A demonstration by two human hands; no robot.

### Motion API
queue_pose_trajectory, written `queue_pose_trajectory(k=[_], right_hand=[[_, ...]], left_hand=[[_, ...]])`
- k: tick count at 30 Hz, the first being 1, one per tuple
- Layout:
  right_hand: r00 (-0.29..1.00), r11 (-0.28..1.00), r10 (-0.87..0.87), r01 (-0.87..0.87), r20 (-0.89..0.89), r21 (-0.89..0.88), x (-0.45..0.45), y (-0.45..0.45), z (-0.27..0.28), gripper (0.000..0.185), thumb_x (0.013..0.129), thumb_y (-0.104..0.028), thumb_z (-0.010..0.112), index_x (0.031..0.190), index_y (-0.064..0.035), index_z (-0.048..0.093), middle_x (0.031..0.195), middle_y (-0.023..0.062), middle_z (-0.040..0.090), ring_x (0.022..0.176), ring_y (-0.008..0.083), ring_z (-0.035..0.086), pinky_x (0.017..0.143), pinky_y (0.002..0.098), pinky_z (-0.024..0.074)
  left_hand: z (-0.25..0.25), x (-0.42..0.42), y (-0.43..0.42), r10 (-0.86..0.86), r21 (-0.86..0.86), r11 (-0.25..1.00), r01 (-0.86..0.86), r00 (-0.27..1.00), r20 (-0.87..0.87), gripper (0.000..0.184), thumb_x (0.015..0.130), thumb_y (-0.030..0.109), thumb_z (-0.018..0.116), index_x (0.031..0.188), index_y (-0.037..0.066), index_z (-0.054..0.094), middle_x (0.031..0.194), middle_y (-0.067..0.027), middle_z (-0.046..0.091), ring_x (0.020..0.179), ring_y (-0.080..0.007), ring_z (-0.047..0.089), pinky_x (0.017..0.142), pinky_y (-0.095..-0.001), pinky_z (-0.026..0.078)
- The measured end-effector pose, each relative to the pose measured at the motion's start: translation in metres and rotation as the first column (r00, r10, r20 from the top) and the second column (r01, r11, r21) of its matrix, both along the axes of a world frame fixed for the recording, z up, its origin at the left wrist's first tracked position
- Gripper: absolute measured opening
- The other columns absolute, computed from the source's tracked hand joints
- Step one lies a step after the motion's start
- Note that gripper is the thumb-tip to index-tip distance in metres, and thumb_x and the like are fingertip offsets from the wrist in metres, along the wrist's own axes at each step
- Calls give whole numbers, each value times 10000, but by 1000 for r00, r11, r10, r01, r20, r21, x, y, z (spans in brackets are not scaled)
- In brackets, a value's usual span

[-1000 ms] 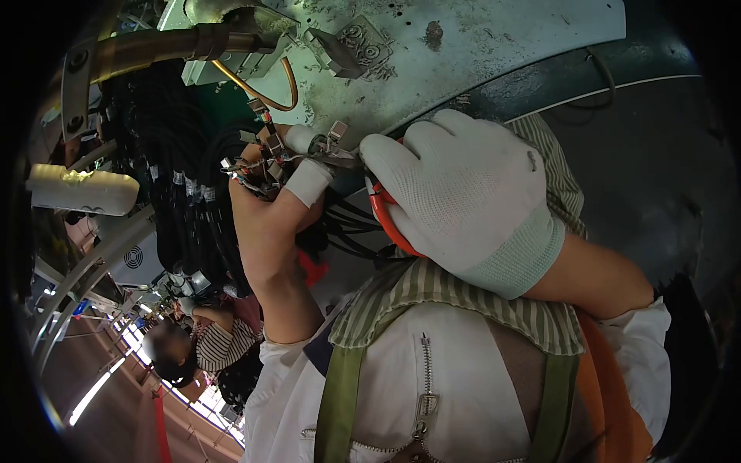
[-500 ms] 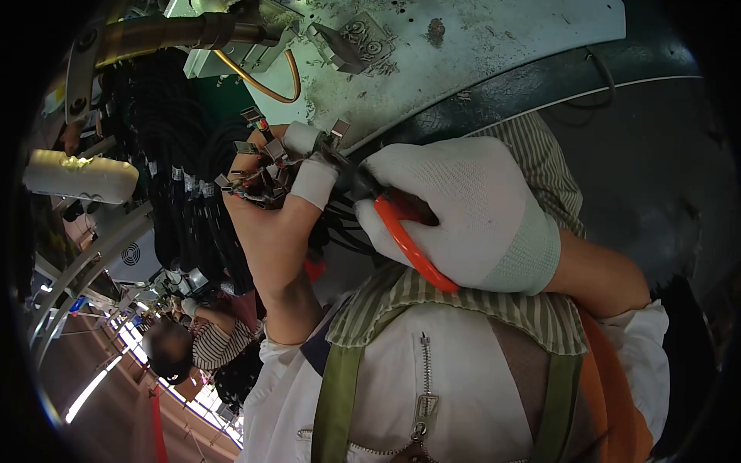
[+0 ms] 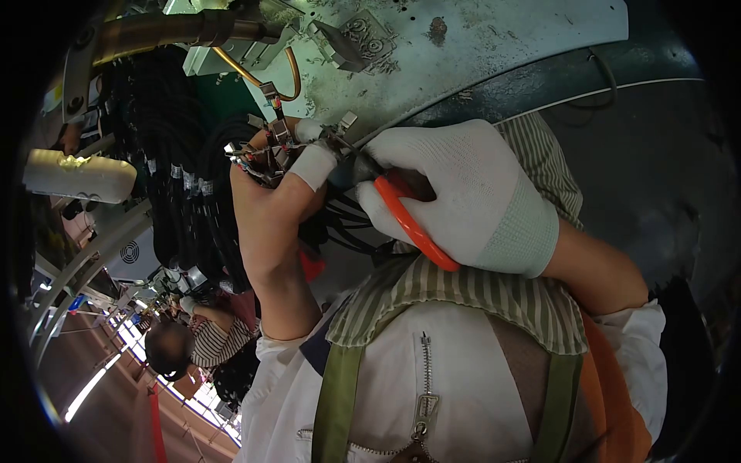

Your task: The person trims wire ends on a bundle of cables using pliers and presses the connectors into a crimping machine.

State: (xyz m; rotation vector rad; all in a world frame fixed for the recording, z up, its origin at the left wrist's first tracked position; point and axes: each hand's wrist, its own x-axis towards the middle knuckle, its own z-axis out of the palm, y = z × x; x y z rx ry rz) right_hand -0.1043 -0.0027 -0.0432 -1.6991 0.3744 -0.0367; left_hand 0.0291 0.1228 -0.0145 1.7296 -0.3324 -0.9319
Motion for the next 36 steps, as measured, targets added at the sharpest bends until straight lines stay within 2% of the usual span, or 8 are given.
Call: queue_pose_trajectory(k=[4,7,9,12,17,21,27,36], right_hand=[[1000,998,-1,1,5,68,1,0,-4,185,786,-186,658,792,-14,593,591,123,544,493,230,554,492,311,427],[997,998,-58,57,45,26,1,2,-10,184,793,-179,651,786,-7,586,582,114,531,476,212,526,487,300,417],[999,999,-26,25,-42,-34,1,-6,-8,128,804,-112,621,838,11,616,637,52,552,546,85,504,514,245,407],[976,918,-147,194,160,-344,6,-28,-18,161,843,-142,591,872,7,645,572,12,514,487,74,492,470,236,394],[945,865,-51,204,324,-459,34,-61,-18,233,875,-229,575,778,-21,615,546,15,523,425,47,482,395,195,375],[978,931,-30,102,206,-351,59,-80,-16,234,872,-230,578,775,-20,611,546,18,522,427,54,484,397,201,377],[992,971,2,29,129,-236,68,-95,-17,235,867,-233,583,771,-19,605,545,23,521,430,64,487,402,209,379],[996,987,19,-5,86,-158,73,-97,-18,239,861,-237,590,766,-18,595,545,29,519,434,80,492,408,221,382]], left_hand=[[-8,7,3,-78,40,996,78,997,13,198,777,21,643,967,-14,599,598,29,503,427,-20,357,394,-191,210],[-12,14,1,-73,110,990,85,991,-117,177,798,35,627,963,-16,590,570,33,473,408,-24,329,384,-199,188],[-19,22,0,-67,119,989,91,979,-191,172,823,59,608,975,-19,585,552,40,443,402,-20,302,379,-206,176],[-27,50,2,-73,-40,997,64,954,-291,88,868,99,558,852,18,527,538,58,354,397,-17,242,366,-192,172],[-35,63,-25,-97,-137,989,56,946,-309,207,868,125,563,694,73,464,544,55,358,419,-31,256,388,-200,179],[-41,71,-42,-182,-141,980,142,926,-331,242,866,99,538,642,76,450,502,52,332,412,-37,261,385,-207,185],[-23,60,-62,-97,98,990,102,994,-51,229,831,70,546,617,49,468,472,14,399,397,-51,334,375,-214,219],[-25,61,-58,-145,7,989,145,988,50,122,787,20,558,675,25,510,529,24,435,424,-44,374,376,-210,263]])
